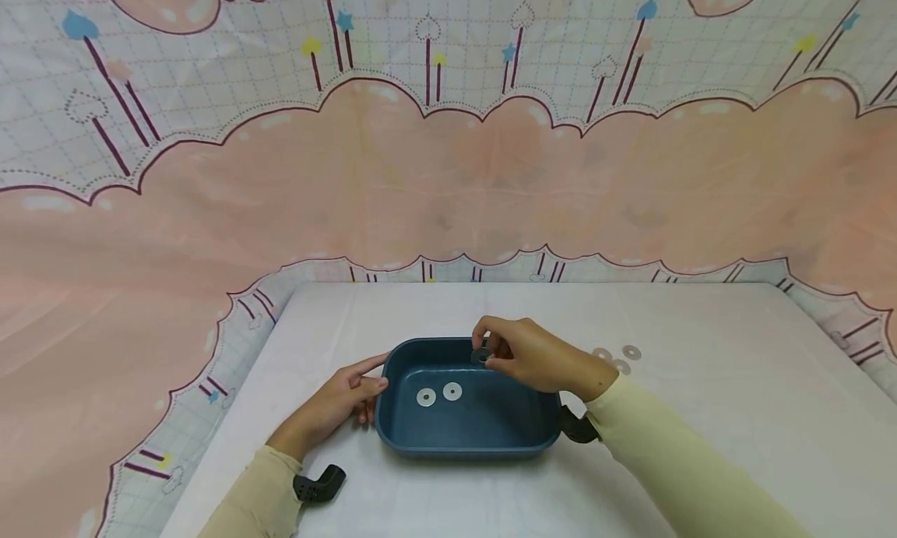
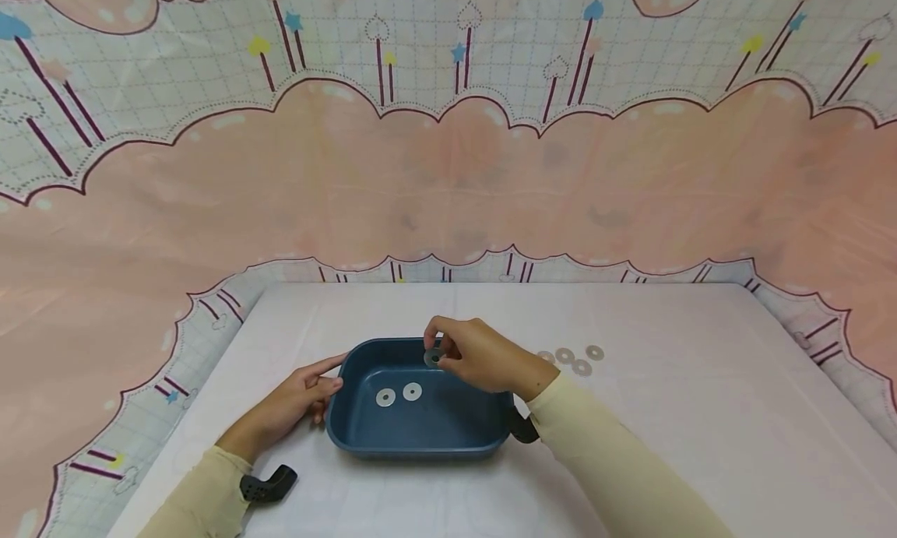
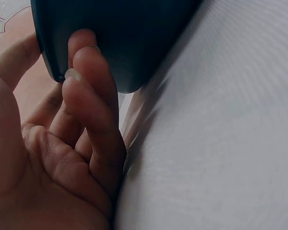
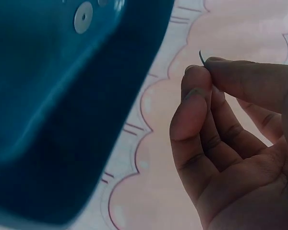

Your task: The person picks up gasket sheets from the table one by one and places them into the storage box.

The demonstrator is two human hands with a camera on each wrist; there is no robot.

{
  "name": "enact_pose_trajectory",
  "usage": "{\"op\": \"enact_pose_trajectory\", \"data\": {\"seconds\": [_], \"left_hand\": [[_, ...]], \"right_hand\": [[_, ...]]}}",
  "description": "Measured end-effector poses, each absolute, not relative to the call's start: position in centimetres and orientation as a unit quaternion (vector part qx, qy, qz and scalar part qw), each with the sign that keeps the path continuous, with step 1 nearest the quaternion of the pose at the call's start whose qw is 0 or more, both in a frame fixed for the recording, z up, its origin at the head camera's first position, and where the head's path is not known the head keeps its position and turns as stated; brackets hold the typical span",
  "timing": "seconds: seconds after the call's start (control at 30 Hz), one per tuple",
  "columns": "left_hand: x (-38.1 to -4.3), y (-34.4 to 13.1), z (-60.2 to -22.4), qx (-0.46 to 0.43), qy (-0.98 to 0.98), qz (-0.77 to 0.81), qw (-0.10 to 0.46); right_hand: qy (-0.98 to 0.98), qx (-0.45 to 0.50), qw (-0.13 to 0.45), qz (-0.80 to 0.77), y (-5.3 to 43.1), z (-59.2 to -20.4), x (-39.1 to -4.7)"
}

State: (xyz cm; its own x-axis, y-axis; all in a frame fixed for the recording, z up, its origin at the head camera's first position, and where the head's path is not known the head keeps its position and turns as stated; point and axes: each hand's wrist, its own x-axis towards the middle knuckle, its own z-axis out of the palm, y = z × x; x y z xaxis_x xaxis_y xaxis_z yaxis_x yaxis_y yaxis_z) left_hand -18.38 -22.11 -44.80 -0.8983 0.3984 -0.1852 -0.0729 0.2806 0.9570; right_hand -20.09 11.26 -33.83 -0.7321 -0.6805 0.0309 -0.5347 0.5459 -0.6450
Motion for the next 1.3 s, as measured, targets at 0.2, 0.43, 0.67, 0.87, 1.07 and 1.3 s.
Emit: {"op": "enact_pose_trajectory", "data": {"seconds": [0.2, 0.43, 0.67, 0.87, 1.07, 1.3], "left_hand": [[-18.2, -22.2, -44.9, 0.1, 0.775, 0.591, 0.2], [-18.3, -22.3, -44.9, 0.102, 0.772, 0.594, 0.202], [-18.4, -22.4, -45.1, 0.103, 0.771, 0.595, 0.203], [-18.5, -22.3, -45.1, 0.106, 0.772, 0.594, 0.2], [-18.5, -22.3, -45.0, 0.11, 0.77, 0.596, 0.199], [-18.6, -22.3, -45.0, 0.097, 0.774, 0.592, 0.202]], "right_hand": [[0.866, -0.36, 0.131, -0.321, 9.7, -34.6, -20.5], [0.868, -0.357, 0.152, -0.31, 8.4, -35.4, -21.0], [0.864, -0.368, 0.159, -0.305, 7.7, -36.1, -21.4], [0.858, -0.375, 0.172, -0.306, 7.0, -36.6, -21.5], [0.853, -0.383, 0.185, -0.304, 6.4, -37.2, -21.6], [0.854, -0.39, 0.19, -0.289, 5.7, -37.7, -21.8]]}}
